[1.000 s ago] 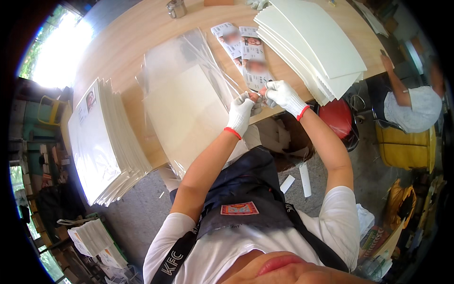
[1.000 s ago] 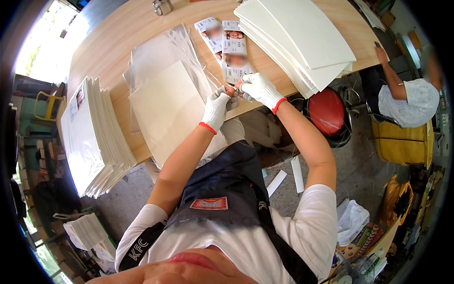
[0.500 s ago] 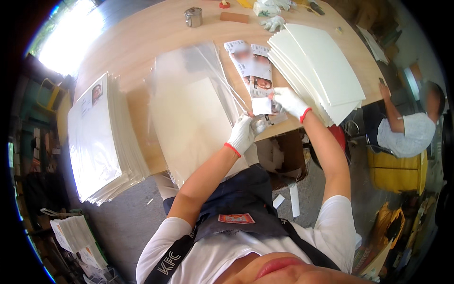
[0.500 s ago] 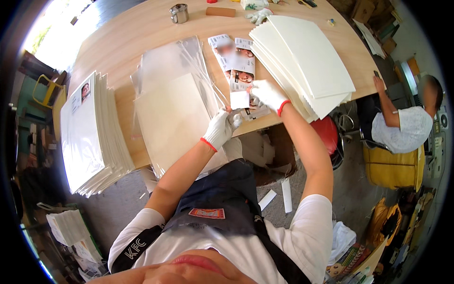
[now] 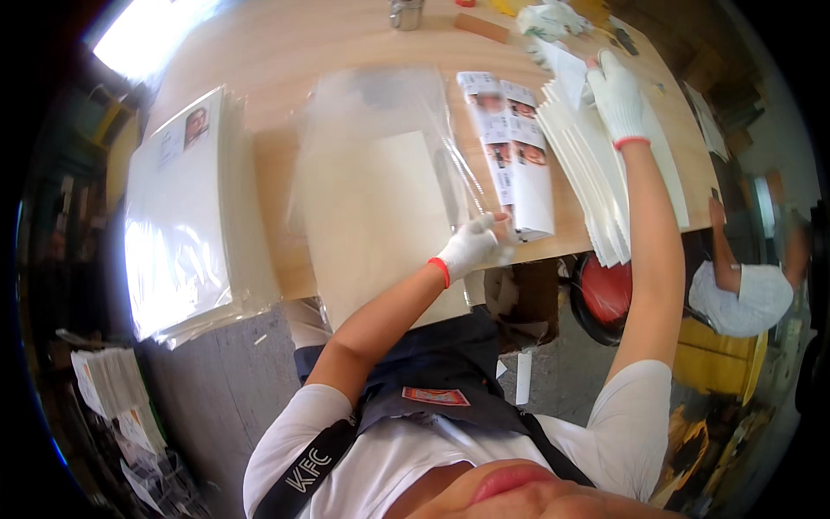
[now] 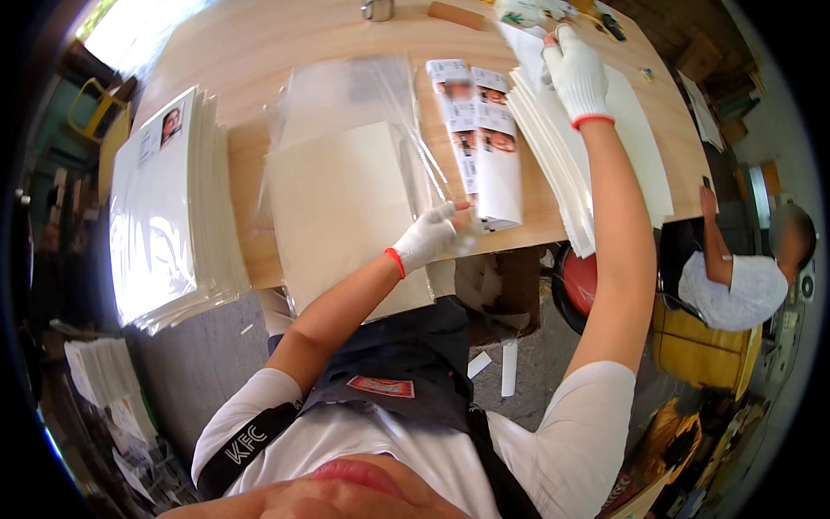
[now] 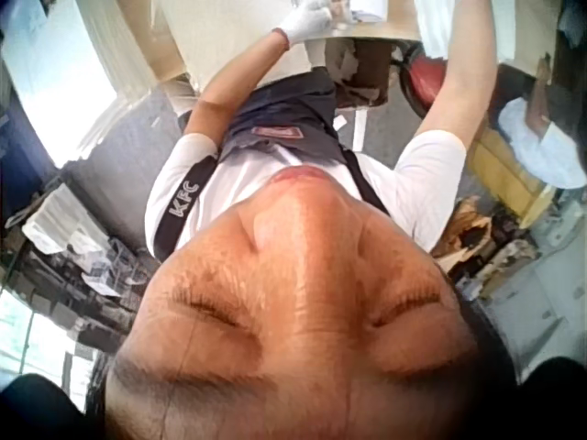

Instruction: The person repeatedly picks up white rectangular boards and inserts them into clear plastic sleeves. They handle the items one at a time, placing the finished packages onto a growing stack on the table.

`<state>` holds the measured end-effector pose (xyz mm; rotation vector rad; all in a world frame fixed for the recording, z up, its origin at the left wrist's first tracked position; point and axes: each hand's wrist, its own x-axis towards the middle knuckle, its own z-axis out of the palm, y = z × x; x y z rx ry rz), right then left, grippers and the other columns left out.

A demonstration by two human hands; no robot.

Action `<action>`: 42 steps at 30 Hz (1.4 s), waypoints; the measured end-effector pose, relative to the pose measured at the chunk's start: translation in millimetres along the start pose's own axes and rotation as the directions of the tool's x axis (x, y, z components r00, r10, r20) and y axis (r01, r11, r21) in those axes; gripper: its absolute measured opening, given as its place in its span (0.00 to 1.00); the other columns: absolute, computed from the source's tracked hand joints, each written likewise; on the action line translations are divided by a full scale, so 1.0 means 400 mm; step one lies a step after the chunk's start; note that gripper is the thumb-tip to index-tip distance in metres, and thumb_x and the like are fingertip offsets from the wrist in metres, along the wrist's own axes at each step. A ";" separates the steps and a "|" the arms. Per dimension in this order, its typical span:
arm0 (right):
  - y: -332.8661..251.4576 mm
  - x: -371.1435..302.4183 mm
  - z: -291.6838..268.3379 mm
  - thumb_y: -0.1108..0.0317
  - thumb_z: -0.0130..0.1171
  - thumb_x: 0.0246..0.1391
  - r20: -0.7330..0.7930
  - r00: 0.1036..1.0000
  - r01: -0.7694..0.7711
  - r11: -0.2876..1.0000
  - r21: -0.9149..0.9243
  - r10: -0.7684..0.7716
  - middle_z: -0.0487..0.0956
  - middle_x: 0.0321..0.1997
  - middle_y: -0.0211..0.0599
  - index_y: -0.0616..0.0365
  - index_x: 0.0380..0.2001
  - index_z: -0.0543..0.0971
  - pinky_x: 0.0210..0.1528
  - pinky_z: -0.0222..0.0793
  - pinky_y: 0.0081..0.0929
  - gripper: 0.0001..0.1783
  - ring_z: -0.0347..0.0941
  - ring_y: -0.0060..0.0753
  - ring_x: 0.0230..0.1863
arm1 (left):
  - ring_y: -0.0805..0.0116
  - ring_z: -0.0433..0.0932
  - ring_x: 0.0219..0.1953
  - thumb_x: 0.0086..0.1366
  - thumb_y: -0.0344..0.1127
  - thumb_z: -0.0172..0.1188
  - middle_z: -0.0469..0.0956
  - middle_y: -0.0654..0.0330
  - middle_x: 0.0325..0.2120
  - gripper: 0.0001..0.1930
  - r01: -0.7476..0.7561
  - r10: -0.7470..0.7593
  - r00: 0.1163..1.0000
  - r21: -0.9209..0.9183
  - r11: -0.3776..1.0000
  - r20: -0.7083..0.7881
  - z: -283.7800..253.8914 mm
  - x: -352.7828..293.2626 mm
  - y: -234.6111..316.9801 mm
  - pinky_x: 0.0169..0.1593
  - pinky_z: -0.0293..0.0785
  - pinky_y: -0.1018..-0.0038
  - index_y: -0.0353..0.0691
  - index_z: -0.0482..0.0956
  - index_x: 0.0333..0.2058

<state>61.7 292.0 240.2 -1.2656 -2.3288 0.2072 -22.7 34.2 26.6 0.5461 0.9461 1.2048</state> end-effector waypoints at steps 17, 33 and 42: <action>-0.188 -0.323 0.598 0.72 0.59 0.45 -0.089 0.789 0.597 0.725 0.344 -0.608 0.74 0.48 0.42 0.55 0.47 0.73 0.50 0.67 0.36 0.22 0.70 0.46 0.50 | 0.67 0.80 0.35 0.61 0.24 0.54 0.79 0.55 0.34 0.09 -0.287 0.632 0.772 0.849 0.443 -0.068 -0.207 -0.300 0.194 0.36 0.73 0.77 0.34 0.76 0.41; -0.154 -0.317 0.577 0.66 0.56 0.49 0.121 0.608 0.761 0.619 0.194 -0.785 0.77 0.46 0.36 0.55 0.43 0.72 0.51 0.67 0.34 0.17 0.72 0.41 0.47 | 0.57 0.61 0.57 0.58 0.32 0.54 0.65 0.57 0.55 0.19 0.218 0.704 0.706 0.969 -0.116 -0.074 -0.416 -0.114 0.213 0.60 0.52 0.52 0.46 0.72 0.50; -0.421 -0.318 0.512 0.62 0.56 0.50 0.282 0.888 0.098 0.749 0.655 -0.363 0.72 0.53 0.40 0.51 0.50 0.72 0.57 0.61 0.36 0.22 0.68 0.44 0.53 | 0.51 0.51 0.65 0.61 0.42 0.50 0.56 0.55 0.62 0.21 0.308 0.621 0.773 0.933 -0.188 -0.130 -0.436 -0.125 0.184 0.66 0.38 0.51 0.49 0.68 0.54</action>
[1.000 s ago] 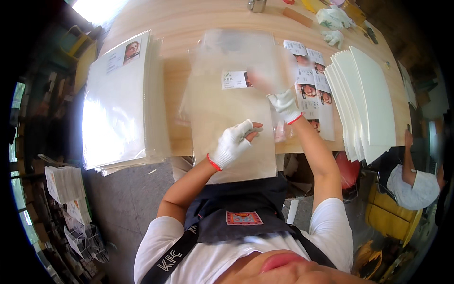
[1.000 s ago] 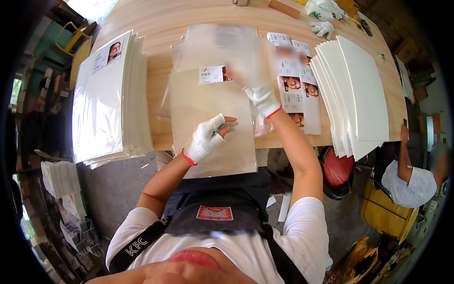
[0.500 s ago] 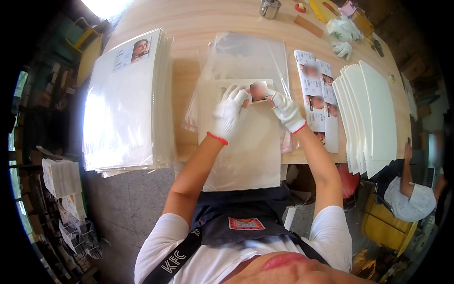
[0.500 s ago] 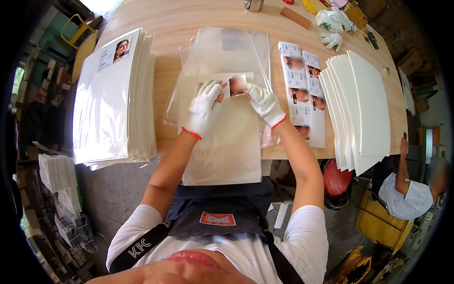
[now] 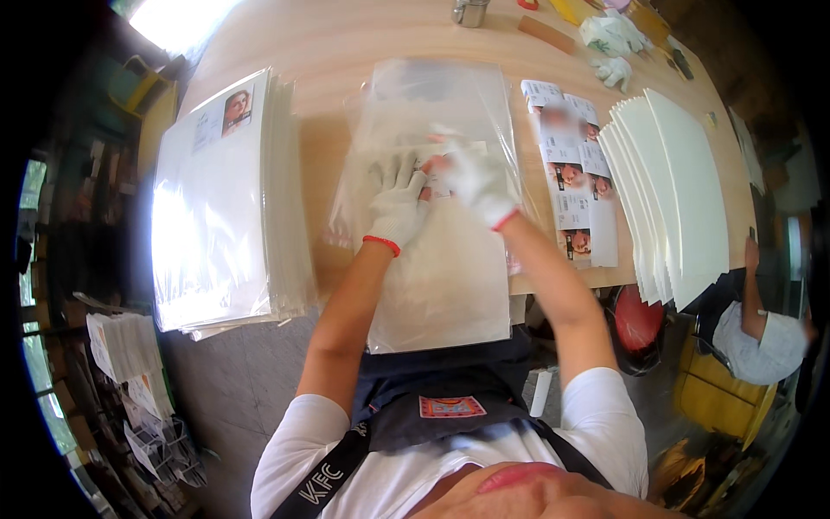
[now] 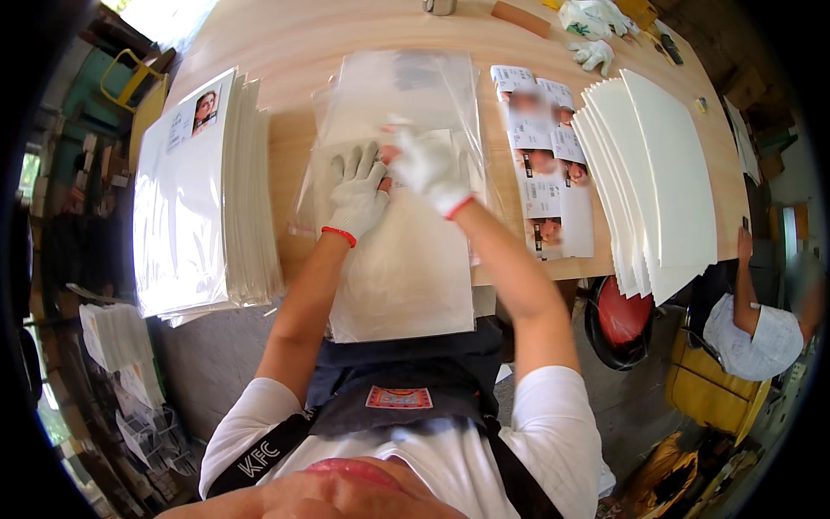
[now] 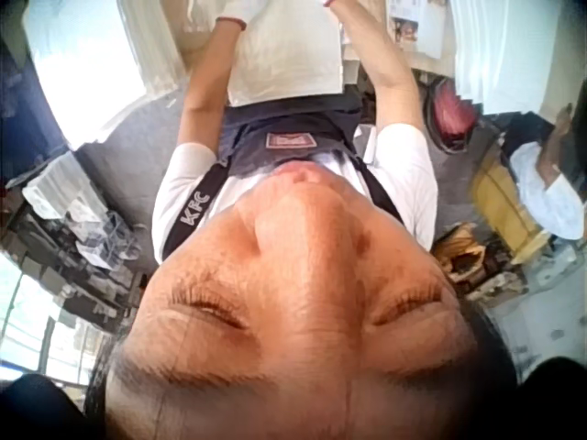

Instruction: The person repeatedly picks up white rectangular boards and inserts them into clear plastic sleeves. They handle the items one at a time, placing the finished packages onto a growing stack on the table.

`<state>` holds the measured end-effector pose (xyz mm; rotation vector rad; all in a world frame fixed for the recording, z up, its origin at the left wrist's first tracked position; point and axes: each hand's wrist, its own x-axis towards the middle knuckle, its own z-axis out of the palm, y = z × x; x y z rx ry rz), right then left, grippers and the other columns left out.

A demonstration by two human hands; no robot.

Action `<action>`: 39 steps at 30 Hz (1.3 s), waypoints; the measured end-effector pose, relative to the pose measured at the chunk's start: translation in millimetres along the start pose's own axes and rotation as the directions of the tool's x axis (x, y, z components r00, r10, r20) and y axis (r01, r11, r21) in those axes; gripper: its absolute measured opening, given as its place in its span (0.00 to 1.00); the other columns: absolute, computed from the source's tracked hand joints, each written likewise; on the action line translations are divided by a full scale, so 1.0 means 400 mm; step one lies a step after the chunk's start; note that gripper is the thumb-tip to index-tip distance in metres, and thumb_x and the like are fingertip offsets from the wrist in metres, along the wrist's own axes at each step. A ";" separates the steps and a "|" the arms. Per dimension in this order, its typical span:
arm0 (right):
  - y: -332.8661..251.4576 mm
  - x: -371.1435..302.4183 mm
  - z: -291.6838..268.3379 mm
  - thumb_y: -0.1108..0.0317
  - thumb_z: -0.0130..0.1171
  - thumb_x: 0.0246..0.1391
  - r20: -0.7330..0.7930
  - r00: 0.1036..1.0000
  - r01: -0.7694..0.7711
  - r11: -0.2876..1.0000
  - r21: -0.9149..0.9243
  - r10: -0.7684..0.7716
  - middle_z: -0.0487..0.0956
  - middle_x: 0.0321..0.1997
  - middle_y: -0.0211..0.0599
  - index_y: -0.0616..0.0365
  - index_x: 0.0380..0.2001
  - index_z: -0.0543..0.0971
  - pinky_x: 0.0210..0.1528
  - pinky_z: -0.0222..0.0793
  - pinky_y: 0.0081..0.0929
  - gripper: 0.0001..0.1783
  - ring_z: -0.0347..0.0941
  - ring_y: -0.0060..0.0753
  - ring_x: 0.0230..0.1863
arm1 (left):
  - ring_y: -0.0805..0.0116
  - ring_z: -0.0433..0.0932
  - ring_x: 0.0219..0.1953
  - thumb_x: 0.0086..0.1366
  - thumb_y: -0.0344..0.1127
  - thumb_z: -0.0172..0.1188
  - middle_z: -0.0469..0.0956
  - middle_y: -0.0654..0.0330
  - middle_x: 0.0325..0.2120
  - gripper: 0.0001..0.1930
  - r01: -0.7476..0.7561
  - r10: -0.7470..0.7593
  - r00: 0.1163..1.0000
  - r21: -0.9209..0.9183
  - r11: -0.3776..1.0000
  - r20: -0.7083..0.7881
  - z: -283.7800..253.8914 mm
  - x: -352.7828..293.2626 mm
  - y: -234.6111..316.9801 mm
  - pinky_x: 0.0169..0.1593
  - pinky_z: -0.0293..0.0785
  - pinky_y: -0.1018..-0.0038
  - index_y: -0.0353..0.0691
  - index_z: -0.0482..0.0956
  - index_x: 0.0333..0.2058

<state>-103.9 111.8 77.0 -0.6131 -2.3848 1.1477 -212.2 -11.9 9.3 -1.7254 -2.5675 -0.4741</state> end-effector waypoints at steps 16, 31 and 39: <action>0.035 -0.517 -0.172 0.51 0.49 0.57 -0.206 0.952 -0.280 0.915 -0.290 0.226 0.75 0.20 0.40 0.56 0.30 0.76 0.28 0.67 0.39 0.18 0.75 0.42 0.25 | 0.51 0.60 0.59 0.59 0.39 0.59 0.58 0.50 0.60 0.37 0.060 -0.167 0.933 -0.320 0.945 -0.319 -0.187 -0.401 0.041 0.60 0.57 0.64 0.45 0.51 0.64; -0.105 -0.596 0.081 0.64 0.52 0.59 0.252 0.816 -0.460 0.320 0.828 0.520 0.72 0.19 0.29 0.56 0.39 0.72 0.13 0.58 0.19 0.09 0.65 0.22 0.12 | 0.65 0.77 0.38 0.57 0.31 0.62 0.77 0.52 0.36 0.21 -0.097 -0.329 0.854 -0.745 0.660 -0.403 -0.475 -0.629 0.006 0.41 0.74 0.74 0.28 0.69 0.47; -0.477 -0.180 0.250 0.56 0.55 0.57 0.347 0.920 -0.371 0.694 0.617 0.184 0.68 0.15 0.24 0.53 0.24 0.72 0.14 0.56 0.16 0.14 0.60 0.15 0.12 | 0.66 0.71 0.47 0.65 0.36 0.45 0.74 0.51 0.43 0.21 0.175 -0.645 0.513 -0.667 0.724 -0.566 -0.687 -0.615 -0.423 0.51 0.66 0.76 0.31 0.68 0.53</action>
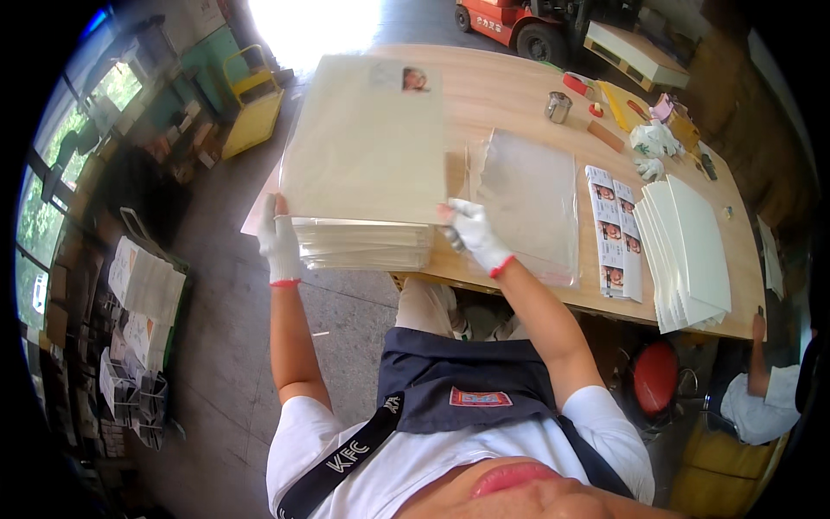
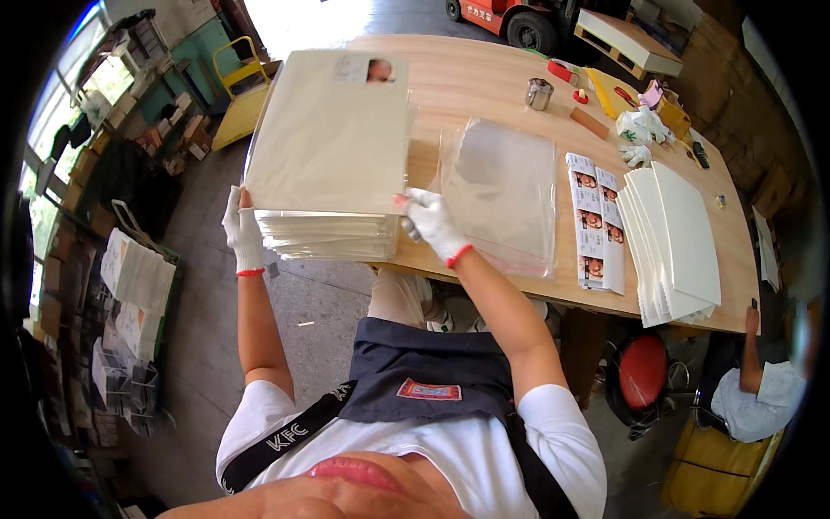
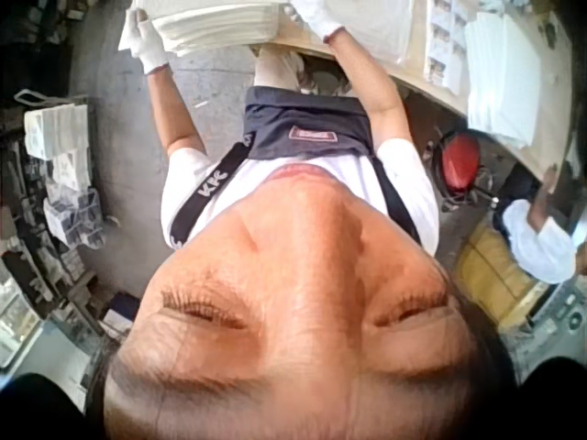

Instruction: The person repeatedly picks up white rectangular boards and inserts them into clear plastic sleeves. They handle the items one at a time, placing the finished packages onto a growing stack on the table.

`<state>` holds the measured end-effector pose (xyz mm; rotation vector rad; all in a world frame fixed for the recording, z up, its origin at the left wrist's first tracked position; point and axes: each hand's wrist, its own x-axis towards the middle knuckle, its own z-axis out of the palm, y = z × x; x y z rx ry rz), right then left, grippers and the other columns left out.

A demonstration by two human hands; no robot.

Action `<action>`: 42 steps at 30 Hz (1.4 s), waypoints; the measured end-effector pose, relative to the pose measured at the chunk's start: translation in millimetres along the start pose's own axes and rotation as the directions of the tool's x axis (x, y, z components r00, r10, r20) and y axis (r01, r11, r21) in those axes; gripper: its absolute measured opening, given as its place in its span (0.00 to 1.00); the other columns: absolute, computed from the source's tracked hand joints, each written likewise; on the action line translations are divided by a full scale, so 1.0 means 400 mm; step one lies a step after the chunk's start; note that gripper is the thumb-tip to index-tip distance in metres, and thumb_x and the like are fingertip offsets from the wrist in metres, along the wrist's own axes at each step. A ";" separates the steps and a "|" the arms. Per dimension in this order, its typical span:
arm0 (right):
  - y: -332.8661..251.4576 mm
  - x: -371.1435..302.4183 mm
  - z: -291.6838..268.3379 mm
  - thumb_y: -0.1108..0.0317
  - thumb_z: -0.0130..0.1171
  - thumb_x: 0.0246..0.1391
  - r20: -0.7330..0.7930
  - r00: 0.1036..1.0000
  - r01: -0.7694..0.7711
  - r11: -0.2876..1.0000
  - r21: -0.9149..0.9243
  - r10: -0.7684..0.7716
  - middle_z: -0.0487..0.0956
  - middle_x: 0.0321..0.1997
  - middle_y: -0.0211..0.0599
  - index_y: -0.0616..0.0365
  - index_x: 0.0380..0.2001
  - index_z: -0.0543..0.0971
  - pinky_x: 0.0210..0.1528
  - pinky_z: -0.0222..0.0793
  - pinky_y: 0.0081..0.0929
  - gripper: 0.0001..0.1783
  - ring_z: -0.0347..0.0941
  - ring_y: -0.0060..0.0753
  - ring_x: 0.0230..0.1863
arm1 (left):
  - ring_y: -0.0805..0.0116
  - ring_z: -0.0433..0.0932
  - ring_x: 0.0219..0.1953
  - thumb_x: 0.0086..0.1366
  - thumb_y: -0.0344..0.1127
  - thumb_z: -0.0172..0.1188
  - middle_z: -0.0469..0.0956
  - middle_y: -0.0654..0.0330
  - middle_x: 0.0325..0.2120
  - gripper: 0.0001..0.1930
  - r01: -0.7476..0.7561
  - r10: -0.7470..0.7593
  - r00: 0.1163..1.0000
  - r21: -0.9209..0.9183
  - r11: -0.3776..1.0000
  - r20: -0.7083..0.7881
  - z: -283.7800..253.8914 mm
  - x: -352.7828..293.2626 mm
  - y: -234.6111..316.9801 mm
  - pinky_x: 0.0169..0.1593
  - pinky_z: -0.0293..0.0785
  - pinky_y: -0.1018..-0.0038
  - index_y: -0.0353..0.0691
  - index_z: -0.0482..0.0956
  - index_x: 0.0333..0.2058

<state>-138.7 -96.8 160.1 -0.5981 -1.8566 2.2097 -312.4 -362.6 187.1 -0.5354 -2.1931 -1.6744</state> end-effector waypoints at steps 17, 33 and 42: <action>0.046 -0.458 -0.629 0.54 0.51 0.59 -0.676 0.552 0.317 0.872 -0.372 -0.489 0.77 0.25 0.31 0.61 0.42 0.72 0.20 0.68 0.18 0.19 0.71 0.21 0.18 | 0.62 0.70 0.50 0.67 0.36 0.48 0.70 0.51 0.50 0.20 0.510 -0.540 0.836 -0.220 0.832 -0.103 -0.010 -0.420 -0.454 0.54 0.66 0.68 0.33 0.66 0.55; -0.038 -0.676 -1.059 0.55 0.53 0.57 -0.810 0.515 0.344 0.797 0.497 0.283 0.75 0.24 0.28 0.54 0.35 0.73 0.20 0.69 0.17 0.14 0.71 0.19 0.21 | 0.52 0.74 0.46 0.50 0.22 0.56 0.76 0.51 0.43 0.16 -0.561 0.476 0.580 -0.100 0.822 0.660 0.369 -0.533 -0.058 0.51 0.69 0.64 0.38 0.77 0.41; -0.027 -0.685 -1.408 0.65 0.48 0.58 -0.919 0.395 0.445 0.873 0.200 0.009 0.75 0.38 0.40 0.56 0.43 0.70 0.26 0.74 0.27 0.12 0.72 0.30 0.29 | 0.55 0.66 0.49 0.54 0.40 0.54 0.70 0.55 0.47 0.19 -0.818 0.468 0.255 -0.069 0.571 0.846 0.701 -0.456 0.048 0.52 0.61 0.59 0.44 0.73 0.45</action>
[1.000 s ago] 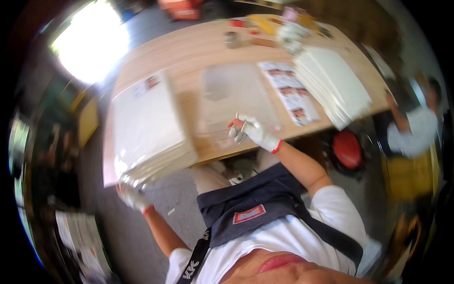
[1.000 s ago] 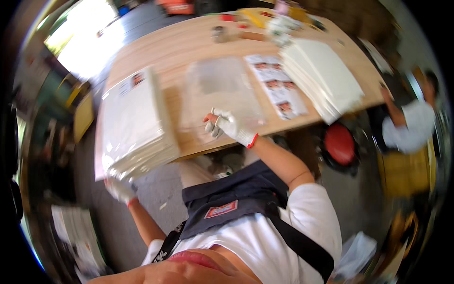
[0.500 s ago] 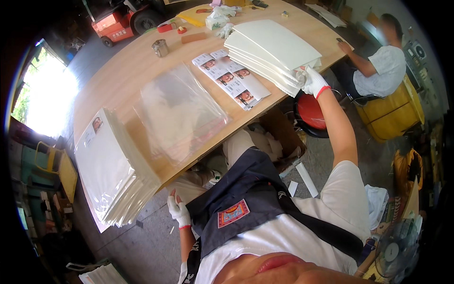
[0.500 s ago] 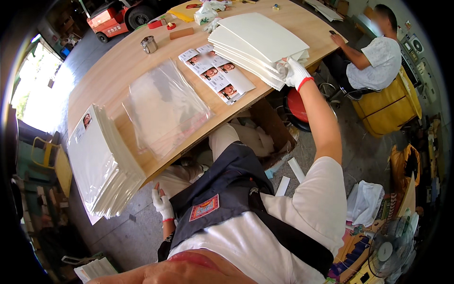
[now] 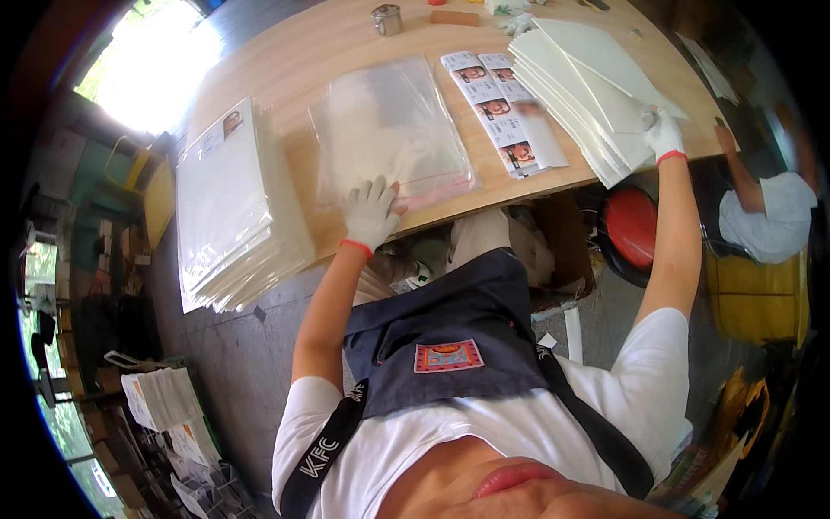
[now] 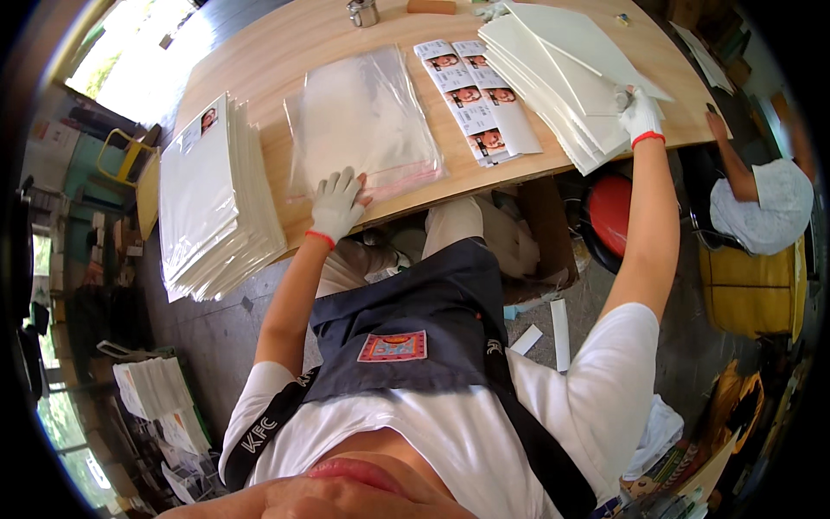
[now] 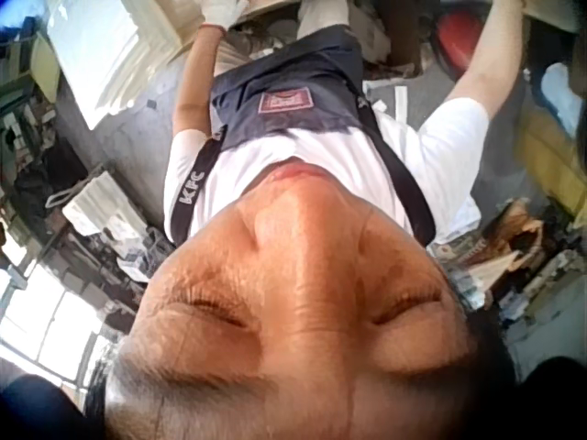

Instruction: The person repeatedly picks up white rectangular boards and inserts them into clear plastic sleeves. They handle the items one at a time, placing the finished packages onto a growing stack on the table.

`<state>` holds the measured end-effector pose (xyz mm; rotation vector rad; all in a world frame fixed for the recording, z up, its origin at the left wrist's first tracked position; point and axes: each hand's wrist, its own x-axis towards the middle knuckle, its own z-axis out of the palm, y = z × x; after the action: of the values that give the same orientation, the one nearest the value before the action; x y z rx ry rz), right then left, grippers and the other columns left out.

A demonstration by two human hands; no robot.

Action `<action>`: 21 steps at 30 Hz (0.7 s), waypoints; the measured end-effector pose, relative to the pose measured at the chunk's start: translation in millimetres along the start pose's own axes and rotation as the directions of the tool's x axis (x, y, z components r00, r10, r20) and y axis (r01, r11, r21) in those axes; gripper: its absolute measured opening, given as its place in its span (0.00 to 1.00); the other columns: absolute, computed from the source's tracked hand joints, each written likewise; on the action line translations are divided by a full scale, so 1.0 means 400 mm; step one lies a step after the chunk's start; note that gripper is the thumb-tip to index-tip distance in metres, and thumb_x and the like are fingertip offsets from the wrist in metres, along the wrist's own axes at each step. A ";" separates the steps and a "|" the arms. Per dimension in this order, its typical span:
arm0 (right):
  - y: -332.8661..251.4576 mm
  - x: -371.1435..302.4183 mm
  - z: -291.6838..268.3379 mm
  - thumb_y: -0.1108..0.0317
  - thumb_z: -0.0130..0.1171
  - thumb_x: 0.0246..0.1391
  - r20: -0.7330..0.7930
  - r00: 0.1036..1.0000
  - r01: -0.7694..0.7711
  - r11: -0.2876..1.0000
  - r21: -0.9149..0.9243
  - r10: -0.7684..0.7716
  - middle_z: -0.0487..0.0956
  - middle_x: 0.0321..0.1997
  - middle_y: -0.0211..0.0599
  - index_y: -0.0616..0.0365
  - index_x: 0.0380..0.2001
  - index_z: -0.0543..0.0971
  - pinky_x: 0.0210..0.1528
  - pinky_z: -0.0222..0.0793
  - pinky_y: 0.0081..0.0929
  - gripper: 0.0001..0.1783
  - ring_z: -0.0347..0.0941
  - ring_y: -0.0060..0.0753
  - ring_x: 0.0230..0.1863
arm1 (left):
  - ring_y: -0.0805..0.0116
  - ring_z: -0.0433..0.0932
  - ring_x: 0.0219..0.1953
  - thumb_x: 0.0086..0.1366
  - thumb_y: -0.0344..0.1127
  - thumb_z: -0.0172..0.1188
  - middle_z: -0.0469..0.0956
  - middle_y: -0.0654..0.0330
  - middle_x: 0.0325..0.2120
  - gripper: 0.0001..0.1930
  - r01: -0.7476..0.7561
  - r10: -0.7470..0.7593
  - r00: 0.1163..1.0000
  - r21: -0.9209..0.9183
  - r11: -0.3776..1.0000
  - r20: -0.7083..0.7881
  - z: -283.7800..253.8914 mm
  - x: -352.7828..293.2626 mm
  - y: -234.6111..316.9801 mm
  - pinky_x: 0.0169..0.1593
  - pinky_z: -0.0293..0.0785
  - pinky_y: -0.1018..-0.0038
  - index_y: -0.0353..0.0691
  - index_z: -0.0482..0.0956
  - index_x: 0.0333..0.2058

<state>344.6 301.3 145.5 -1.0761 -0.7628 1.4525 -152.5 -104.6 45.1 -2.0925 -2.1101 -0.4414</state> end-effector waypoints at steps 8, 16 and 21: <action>0.027 -0.422 0.082 0.69 0.49 0.55 0.136 0.985 0.090 0.989 0.121 -0.106 0.75 0.44 0.44 0.59 0.52 0.65 0.41 0.72 0.32 0.21 0.73 0.38 0.41 | 0.58 0.71 0.45 0.53 0.36 0.53 0.72 0.59 0.42 0.15 0.249 -0.312 0.878 0.211 0.945 0.362 -0.069 0.096 -0.005 0.44 0.69 0.62 0.47 0.72 0.41; 0.198 -0.739 0.052 0.67 0.52 0.50 0.607 0.630 -0.625 0.780 0.026 0.484 0.72 0.53 0.50 0.66 0.56 0.63 0.52 0.71 0.38 0.29 0.72 0.43 0.51 | 0.59 0.74 0.41 0.54 0.33 0.53 0.76 0.61 0.35 0.09 0.360 -0.343 0.932 -0.180 0.915 0.117 0.023 0.055 -0.173 0.42 0.69 0.63 0.48 0.75 0.36; 0.299 -0.791 -0.002 0.68 0.51 0.50 0.499 0.691 -0.604 0.797 0.001 0.522 0.71 0.54 0.47 0.63 0.57 0.63 0.51 0.71 0.36 0.29 0.71 0.40 0.52 | 0.56 0.74 0.39 0.54 0.31 0.52 0.76 0.60 0.34 0.10 0.257 -0.317 0.937 -0.328 0.909 -0.144 0.043 0.018 -0.172 0.44 0.69 0.62 0.48 0.76 0.35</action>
<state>287.8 -29.0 100.7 -0.8584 -0.6462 2.3415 -219.2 -91.8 23.3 -1.7781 -2.3613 -1.0268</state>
